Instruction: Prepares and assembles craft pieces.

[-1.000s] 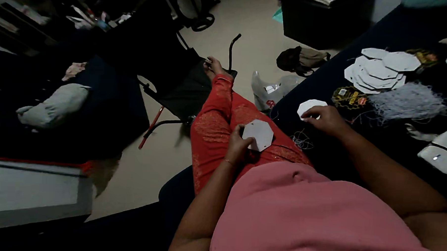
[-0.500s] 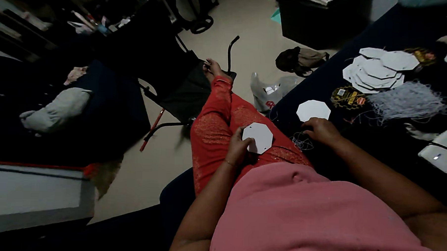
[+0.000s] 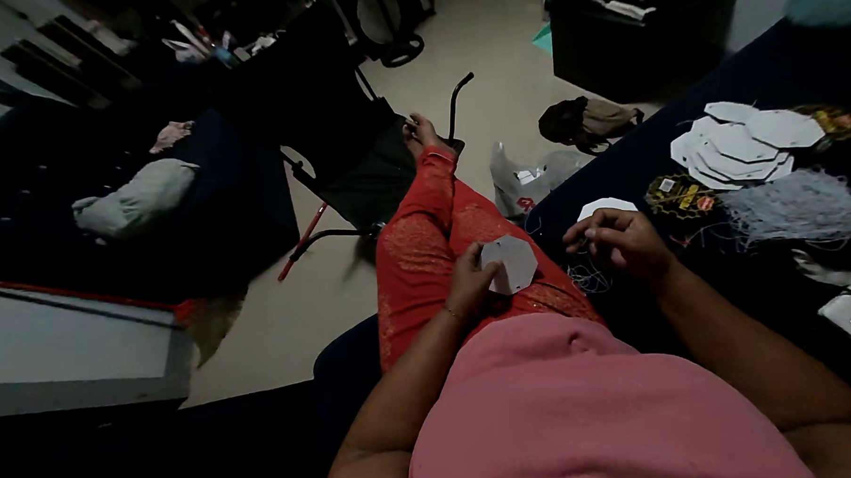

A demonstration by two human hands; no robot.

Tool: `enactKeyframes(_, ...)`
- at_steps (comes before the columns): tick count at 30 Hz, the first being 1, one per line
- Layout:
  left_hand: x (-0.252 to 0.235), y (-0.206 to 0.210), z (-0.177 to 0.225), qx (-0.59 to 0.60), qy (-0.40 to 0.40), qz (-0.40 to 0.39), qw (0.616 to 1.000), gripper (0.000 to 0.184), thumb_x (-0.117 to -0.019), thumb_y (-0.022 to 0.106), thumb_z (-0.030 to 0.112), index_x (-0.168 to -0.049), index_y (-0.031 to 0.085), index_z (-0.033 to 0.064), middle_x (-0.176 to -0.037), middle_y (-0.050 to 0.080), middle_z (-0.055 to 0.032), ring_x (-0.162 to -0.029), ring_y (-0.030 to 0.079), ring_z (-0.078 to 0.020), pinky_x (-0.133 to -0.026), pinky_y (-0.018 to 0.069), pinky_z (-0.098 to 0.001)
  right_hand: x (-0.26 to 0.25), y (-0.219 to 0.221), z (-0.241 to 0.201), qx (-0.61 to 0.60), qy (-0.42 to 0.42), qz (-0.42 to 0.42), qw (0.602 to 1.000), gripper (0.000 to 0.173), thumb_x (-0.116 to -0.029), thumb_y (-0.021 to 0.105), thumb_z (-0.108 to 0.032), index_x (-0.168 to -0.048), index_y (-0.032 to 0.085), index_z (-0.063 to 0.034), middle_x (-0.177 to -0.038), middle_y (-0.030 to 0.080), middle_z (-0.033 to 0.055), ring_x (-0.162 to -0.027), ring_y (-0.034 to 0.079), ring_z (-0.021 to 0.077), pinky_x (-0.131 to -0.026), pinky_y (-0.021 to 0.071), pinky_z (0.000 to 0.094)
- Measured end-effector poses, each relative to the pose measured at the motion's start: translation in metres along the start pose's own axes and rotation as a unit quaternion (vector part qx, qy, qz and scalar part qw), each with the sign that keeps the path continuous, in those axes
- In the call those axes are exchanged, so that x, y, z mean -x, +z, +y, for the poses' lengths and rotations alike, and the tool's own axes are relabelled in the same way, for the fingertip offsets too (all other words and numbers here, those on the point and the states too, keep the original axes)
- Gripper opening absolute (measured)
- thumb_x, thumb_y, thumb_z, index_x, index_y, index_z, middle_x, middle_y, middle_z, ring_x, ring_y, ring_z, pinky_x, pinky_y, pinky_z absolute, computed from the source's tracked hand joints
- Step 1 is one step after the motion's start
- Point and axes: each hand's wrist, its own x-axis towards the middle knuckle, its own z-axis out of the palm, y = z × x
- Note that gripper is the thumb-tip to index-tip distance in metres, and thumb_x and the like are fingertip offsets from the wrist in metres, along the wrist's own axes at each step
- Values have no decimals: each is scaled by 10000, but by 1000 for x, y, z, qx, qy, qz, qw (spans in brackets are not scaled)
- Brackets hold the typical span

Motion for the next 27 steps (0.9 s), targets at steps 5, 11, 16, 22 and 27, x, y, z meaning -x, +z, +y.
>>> enactKeyframes(5, 6, 3, 10, -49, 25, -8, 998, 245, -962, 608, 42, -1172, 618, -85, -1083, 682, -163, -990, 667, -141, -919, 550, -317, -4, 36, -13, 85, 5, -13, 996, 35, -911, 692, -77, -877, 697, -70, -697, 658, -56, -579, 580, 5, -548, 496, 181)
enactKeyframes(11, 11, 7, 13, -87, 79, -7, 993, 254, -954, 605, 41, -1164, 631, -101, -1069, 700, -185, -978, 688, -159, -913, 562, -325, -2, 62, -7, 187, -80, -24, 979, 146, -978, 628, -75, -1062, 719, 2, -885, 724, 10, -685, 635, 12, -651, 552, 192)
enactKeyframes(16, 12, 10, 13, -110, 112, 11, 988, 234, -923, 633, 34, -1119, 663, -90, -1059, 706, -177, -980, 690, -165, -917, 563, -327, 2, 77, -4, 231, -123, -6, 965, 318, -970, 635, -106, -1268, 635, 8, -925, 738, 65, -752, 699, 88, -709, 602, 271)
enactKeyframes(22, 16, 12, 17, -134, 141, 25, 981, 220, -904, 632, 17, -1092, 676, -91, -1037, 706, -182, -947, 693, -170, -870, 573, -311, 3, 80, 2, 261, -150, 28, 953, 390, -949, 662, -108, -1322, 618, -2, -896, 742, 56, -741, 706, 92, -717, 610, 278)
enactKeyframes(27, 14, 12, 15, -131, 153, 19, 979, 222, -895, 638, 7, -1088, 677, -95, -1025, 709, -180, -931, 695, -161, -861, 577, -306, 5, 83, 0, 276, -170, 4, 946, 424, -964, 650, -121, -1365, 588, 2, -913, 746, 64, -758, 704, 104, -732, 602, 292)
